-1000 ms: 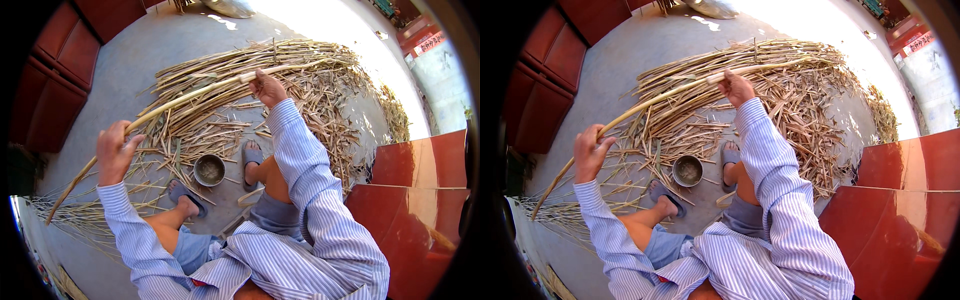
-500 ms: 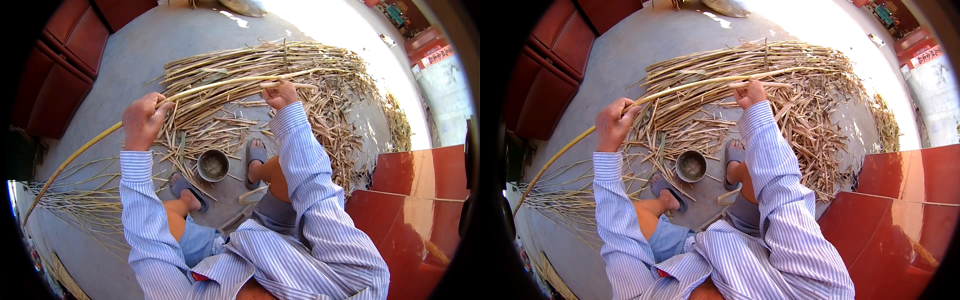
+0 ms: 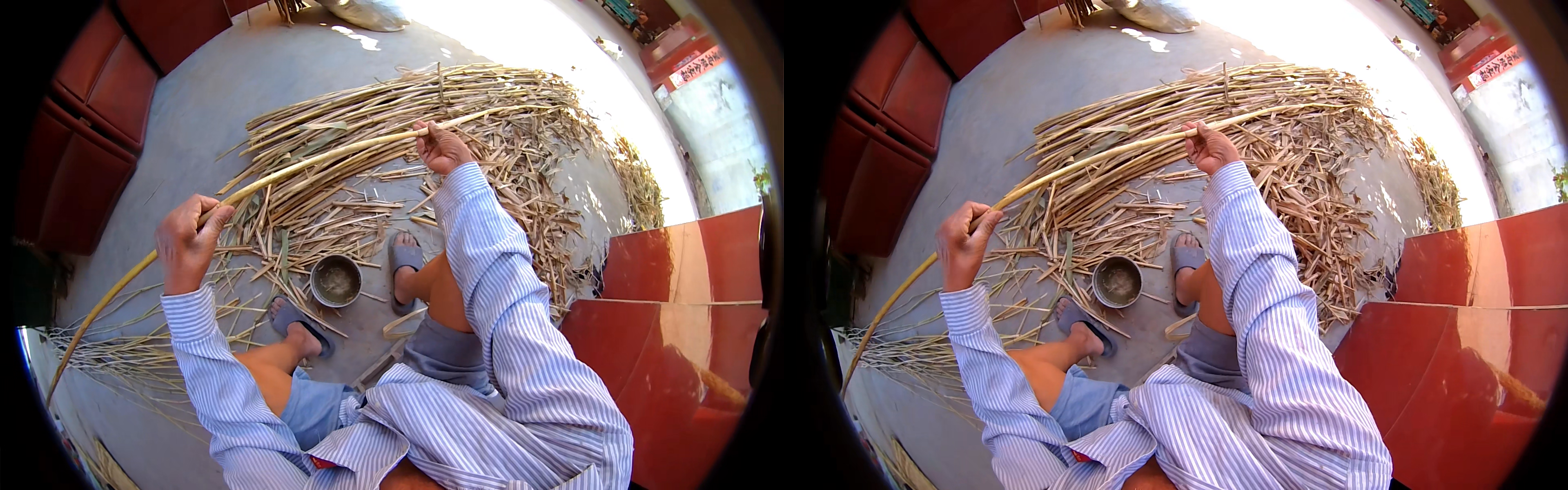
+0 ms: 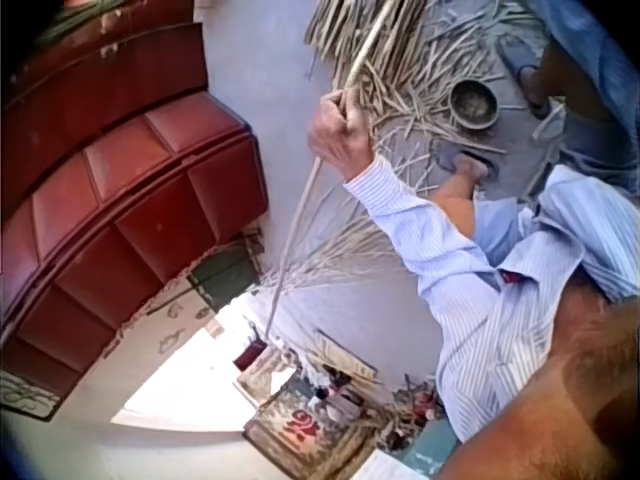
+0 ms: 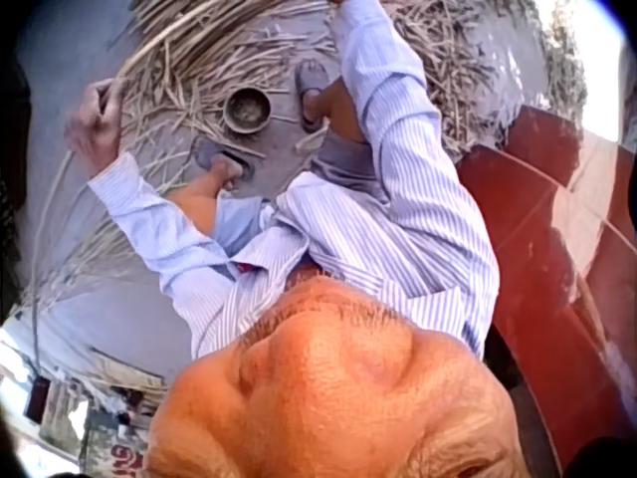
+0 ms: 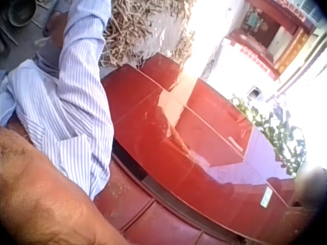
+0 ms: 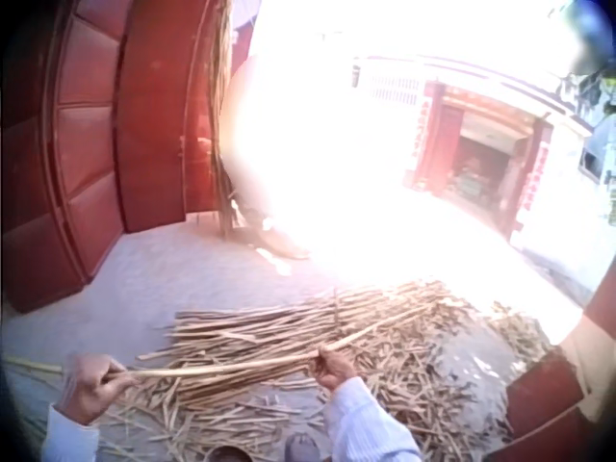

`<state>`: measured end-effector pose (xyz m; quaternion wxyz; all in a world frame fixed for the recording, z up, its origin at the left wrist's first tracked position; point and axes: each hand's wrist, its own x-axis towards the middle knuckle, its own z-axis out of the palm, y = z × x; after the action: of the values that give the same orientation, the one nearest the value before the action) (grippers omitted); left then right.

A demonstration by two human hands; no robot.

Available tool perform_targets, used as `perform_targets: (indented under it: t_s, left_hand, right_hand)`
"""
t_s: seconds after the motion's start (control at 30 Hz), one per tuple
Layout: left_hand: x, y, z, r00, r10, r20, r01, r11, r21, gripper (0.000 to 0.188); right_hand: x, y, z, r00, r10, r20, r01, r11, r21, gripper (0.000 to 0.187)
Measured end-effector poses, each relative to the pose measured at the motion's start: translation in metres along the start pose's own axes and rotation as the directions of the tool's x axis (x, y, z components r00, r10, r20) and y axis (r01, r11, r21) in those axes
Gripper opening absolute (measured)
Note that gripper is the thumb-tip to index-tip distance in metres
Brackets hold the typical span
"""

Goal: The person sits on the floor and repeatedly strips thin fibers from long bamboo stalks by hand. The person pulls the fibers lengthwise, separates them, and places the processed strips into a pile on the floor.

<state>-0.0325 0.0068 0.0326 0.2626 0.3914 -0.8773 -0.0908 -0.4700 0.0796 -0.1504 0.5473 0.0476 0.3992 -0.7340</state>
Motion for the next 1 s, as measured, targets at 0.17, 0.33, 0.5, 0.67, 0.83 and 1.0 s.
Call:
perform_targets:
  t_s: [0.17,0.33,0.5,0.67,0.83,1.0]
  left_hand:
    - [-0.002,0.033,-0.004,0.935,0.338,-0.107,-0.321,0.935,0.151,0.022]
    - [-0.007,-0.001,-0.012,0.983,0.183,-0.028,-0.178,0.976,0.129,0.022]
    - [-0.012,-0.010,-0.023,0.999,-0.024,0.023,0.019,0.981,0.192,0.019]
    - [0.009,0.029,0.034,0.947,0.318,-0.046,-0.301,0.928,0.219,0.020]
    - [0.014,0.028,0.081,0.957,0.290,0.028,-0.290,0.939,0.185,0.016]
    - [0.014,0.012,0.078,0.995,0.098,0.029,-0.100,0.994,0.048,0.018]
  right_hand:
    - [0.008,-0.004,-0.012,0.991,0.041,-0.131,-0.045,0.999,-0.030,0.026]
    - [0.015,-0.004,-0.010,0.986,-0.056,-0.158,0.050,0.998,-0.045,0.022]
    - [0.010,0.005,-0.001,0.990,-0.122,-0.063,0.129,0.986,0.105,0.022]
    - [-0.042,0.066,0.082,0.984,0.088,0.155,-0.063,0.986,-0.157,0.018]
    - [-0.075,0.099,0.116,0.949,0.223,0.223,-0.166,0.954,-0.249,0.020]
    - [-0.025,0.037,0.067,0.997,-0.067,0.045,0.070,0.995,-0.073,0.015]
